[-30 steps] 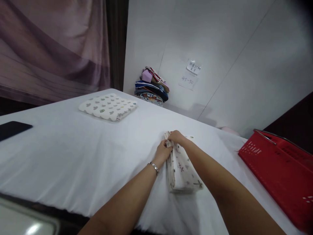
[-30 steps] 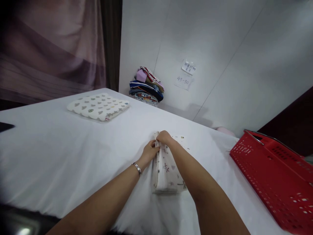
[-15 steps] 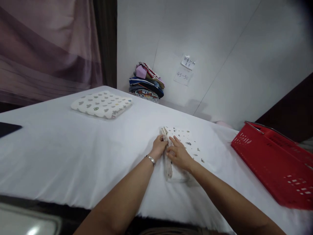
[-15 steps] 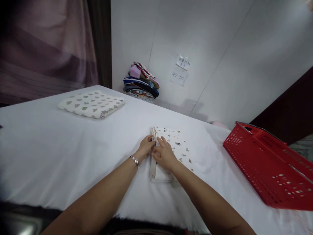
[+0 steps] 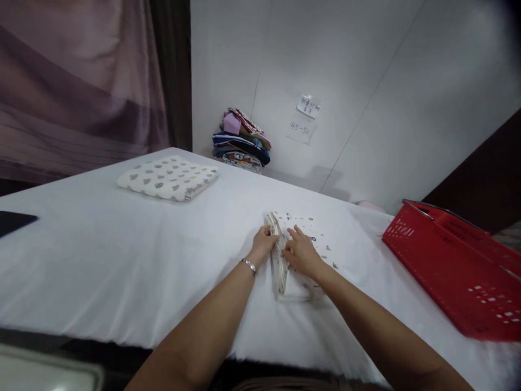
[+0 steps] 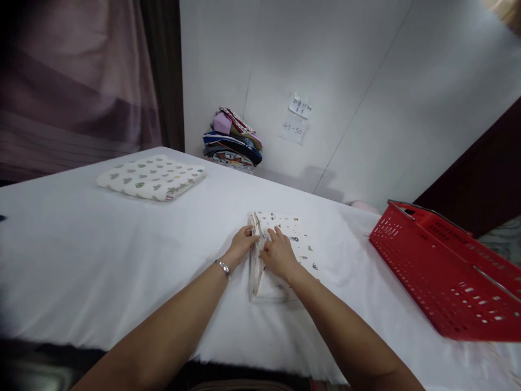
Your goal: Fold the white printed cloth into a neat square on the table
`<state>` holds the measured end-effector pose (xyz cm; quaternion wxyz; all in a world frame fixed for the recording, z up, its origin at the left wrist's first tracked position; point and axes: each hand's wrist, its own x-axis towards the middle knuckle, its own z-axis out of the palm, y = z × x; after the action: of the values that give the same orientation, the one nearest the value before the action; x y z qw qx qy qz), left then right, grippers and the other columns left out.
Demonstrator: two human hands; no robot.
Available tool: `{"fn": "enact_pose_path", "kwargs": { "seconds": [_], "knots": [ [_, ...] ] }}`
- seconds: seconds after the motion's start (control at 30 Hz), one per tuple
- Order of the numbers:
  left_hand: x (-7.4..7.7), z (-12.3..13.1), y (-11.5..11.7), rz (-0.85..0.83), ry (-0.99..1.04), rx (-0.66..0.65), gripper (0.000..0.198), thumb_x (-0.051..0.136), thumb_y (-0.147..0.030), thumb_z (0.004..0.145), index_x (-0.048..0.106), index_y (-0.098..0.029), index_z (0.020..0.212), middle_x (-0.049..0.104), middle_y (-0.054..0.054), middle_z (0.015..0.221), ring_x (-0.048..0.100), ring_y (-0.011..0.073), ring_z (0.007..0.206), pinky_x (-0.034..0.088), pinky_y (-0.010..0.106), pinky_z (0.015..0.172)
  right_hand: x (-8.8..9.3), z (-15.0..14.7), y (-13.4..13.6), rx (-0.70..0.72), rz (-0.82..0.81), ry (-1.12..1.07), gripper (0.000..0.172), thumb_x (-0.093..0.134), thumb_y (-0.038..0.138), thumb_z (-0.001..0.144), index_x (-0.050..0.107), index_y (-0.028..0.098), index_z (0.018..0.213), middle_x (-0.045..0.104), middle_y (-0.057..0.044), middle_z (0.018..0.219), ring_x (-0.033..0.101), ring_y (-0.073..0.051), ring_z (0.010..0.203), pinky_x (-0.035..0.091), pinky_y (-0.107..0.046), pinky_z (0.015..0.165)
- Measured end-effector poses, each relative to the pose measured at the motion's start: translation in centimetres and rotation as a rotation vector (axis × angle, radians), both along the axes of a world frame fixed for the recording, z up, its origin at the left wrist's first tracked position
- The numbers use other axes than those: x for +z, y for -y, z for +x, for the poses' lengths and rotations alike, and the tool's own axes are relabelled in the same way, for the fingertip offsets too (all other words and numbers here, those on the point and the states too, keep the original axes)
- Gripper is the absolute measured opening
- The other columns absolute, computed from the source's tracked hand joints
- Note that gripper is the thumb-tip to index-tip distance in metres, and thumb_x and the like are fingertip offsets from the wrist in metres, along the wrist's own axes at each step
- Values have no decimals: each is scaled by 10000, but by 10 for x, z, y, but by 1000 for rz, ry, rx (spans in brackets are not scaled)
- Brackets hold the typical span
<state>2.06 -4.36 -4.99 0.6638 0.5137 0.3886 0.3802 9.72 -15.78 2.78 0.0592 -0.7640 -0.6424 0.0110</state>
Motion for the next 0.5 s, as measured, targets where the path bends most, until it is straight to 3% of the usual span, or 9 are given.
{"fn": "enact_pose_path", "kwargs": {
  "seconds": [0.3,0.5],
  "knots": [
    [1,-1,1,0,42,-7,477,643,-88,614,540,-138,1077,646,84,1005,608,167,875,452,248,751,-6,-5,-13,14,-94,121,238,488,170,759,702,133,855,401,-132,1363,212,-315,1313,202,-466,1015],
    [1,-1,2,-3,44,12,439,670,-156,640,557,-147,1063,644,83,1008,600,172,885,444,252,758,-1,1,-22,35,-37,-57,210,487,122,689,692,168,695,445,-77,1341,224,-268,1323,222,-439,1036]
  ]
}}
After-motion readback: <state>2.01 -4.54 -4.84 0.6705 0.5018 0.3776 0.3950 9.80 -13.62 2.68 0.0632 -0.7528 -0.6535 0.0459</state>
